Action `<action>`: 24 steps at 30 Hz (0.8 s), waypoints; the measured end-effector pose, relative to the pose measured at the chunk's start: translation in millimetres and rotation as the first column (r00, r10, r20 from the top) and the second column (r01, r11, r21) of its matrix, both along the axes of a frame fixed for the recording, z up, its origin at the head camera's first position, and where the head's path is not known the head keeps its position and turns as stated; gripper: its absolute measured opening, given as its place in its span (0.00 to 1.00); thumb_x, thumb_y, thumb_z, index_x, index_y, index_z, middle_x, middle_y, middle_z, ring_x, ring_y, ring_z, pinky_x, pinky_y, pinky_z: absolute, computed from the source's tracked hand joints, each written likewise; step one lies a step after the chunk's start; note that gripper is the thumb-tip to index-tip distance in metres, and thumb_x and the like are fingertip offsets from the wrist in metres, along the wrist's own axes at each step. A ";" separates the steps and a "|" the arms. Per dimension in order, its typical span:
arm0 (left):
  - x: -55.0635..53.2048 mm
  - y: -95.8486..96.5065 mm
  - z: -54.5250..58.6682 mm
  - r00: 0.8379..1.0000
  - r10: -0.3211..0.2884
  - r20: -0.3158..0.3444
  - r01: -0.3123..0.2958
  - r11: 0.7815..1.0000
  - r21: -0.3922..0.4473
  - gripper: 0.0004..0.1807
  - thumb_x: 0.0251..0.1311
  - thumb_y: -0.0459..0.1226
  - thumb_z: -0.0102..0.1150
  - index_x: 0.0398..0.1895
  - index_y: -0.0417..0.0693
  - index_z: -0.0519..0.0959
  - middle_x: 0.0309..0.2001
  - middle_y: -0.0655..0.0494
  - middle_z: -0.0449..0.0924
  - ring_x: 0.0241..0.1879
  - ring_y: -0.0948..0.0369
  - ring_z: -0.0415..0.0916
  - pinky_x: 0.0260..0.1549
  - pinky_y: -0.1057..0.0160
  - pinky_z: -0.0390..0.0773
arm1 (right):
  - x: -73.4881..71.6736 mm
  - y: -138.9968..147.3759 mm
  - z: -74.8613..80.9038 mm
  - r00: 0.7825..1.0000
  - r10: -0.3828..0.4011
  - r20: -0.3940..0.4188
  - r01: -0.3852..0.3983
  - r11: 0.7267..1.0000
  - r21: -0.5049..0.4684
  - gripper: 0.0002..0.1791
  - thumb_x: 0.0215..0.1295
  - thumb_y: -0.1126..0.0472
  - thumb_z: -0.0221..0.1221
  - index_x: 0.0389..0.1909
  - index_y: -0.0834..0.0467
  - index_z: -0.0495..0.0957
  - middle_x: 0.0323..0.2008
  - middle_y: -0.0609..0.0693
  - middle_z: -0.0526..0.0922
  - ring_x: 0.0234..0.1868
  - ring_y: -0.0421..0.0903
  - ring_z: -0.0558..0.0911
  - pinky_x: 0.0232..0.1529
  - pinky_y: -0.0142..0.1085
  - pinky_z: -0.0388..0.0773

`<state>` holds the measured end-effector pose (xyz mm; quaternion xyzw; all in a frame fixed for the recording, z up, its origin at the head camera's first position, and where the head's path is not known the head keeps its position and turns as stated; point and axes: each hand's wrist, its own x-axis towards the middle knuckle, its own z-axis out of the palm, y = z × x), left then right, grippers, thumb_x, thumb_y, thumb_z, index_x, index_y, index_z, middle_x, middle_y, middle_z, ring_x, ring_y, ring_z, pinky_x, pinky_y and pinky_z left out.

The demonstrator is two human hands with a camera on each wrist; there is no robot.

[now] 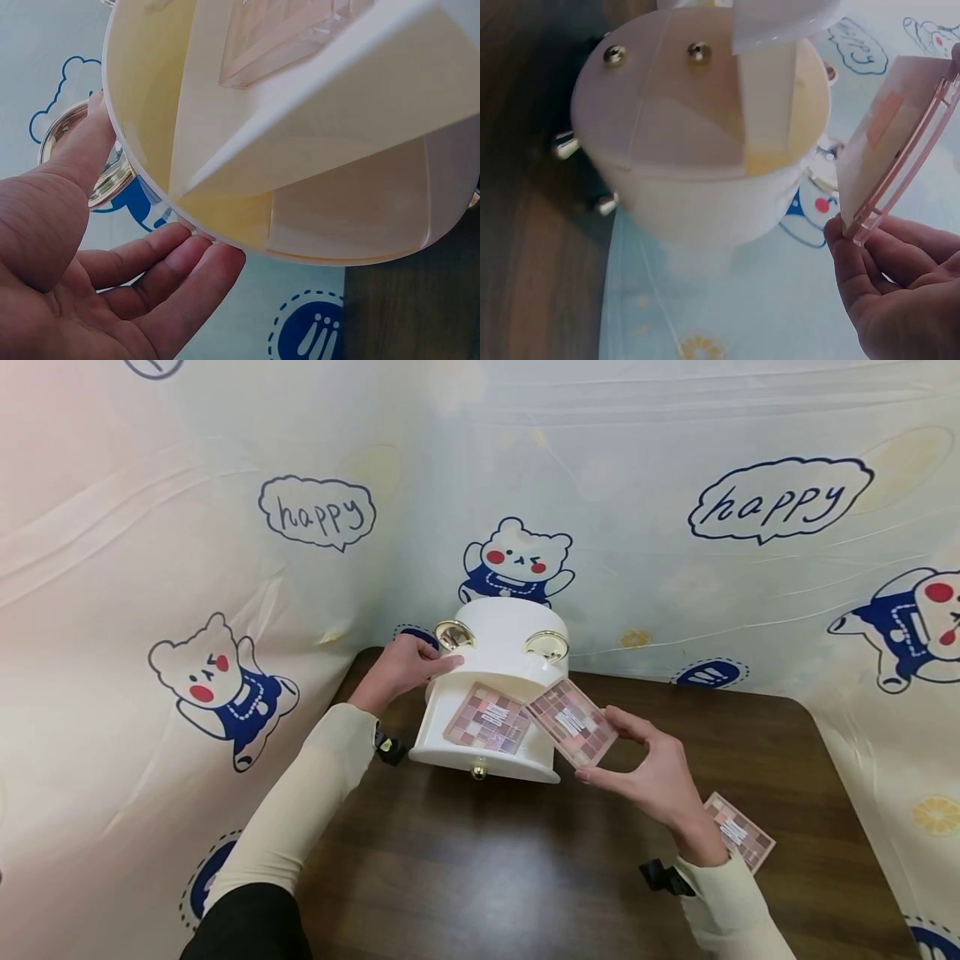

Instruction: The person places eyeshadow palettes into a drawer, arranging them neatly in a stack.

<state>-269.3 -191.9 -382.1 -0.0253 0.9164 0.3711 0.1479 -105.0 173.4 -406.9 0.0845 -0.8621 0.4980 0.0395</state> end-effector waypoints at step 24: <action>1.3 -1.5 -0.1 0.999 -0.020 -0.031 0.019 1.000 -0.005 0.31 0.50 0.66 0.68 0.27 0.46 0.86 0.22 0.53 0.72 0.31 0.54 0.72 0.26 0.61 0.71 | -47.6 -52.3 20.5 0.970 0.225 0.094 -0.234 0.968 0.096 0.48 0.45 0.38 0.77 0.64 0.61 0.76 0.52 0.49 0.82 0.48 0.50 0.76 0.44 0.43 0.75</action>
